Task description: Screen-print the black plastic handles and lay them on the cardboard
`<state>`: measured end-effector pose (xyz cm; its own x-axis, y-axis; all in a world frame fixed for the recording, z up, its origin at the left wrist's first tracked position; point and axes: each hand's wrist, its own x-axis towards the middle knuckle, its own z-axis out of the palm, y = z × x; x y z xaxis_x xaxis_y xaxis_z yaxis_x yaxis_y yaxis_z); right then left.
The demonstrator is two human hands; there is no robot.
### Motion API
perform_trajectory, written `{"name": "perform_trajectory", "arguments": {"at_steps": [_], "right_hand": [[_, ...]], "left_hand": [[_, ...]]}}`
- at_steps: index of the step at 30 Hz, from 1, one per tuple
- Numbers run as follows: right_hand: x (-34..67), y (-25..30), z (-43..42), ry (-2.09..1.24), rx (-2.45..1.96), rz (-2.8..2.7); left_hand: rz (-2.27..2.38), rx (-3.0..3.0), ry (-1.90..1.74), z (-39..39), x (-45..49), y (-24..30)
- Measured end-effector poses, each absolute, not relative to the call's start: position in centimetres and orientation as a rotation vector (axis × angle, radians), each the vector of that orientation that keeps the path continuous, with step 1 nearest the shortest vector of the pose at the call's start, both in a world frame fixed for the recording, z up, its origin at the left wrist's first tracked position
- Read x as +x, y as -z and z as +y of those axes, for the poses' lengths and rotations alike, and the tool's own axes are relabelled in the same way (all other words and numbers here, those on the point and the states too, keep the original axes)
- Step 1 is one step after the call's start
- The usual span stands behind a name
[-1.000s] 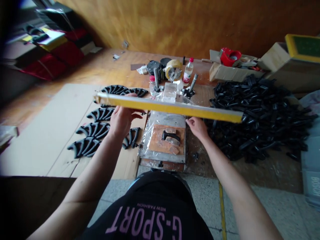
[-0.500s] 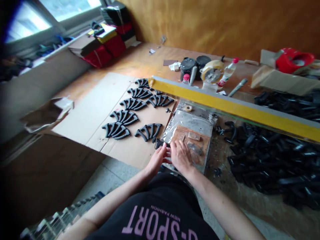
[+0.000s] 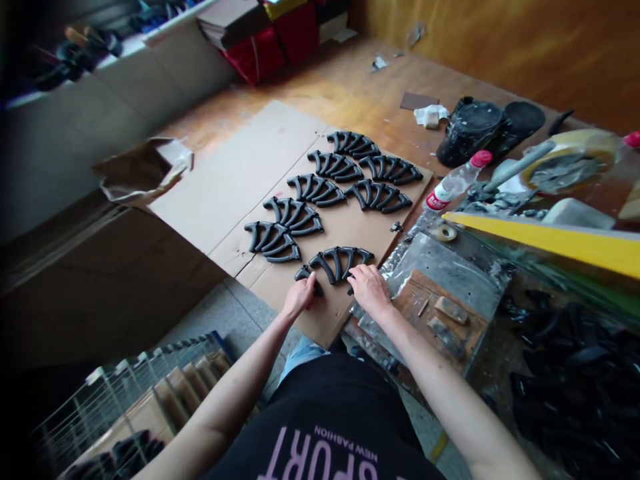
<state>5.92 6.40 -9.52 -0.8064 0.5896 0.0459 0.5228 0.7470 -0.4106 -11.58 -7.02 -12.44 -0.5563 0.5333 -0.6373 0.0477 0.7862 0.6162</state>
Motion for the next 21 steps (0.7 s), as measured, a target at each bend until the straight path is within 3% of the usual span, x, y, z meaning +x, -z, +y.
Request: {"name": "perform_trajectory", "arguments": {"at_steps": [21], "right_hand": [[2.9, 10.2, 5.7, -0.678, -1.051, -2.761]], "left_hand": [[1.993, 0.440, -0.661, -5.8, -11.9, 12.2]]}}
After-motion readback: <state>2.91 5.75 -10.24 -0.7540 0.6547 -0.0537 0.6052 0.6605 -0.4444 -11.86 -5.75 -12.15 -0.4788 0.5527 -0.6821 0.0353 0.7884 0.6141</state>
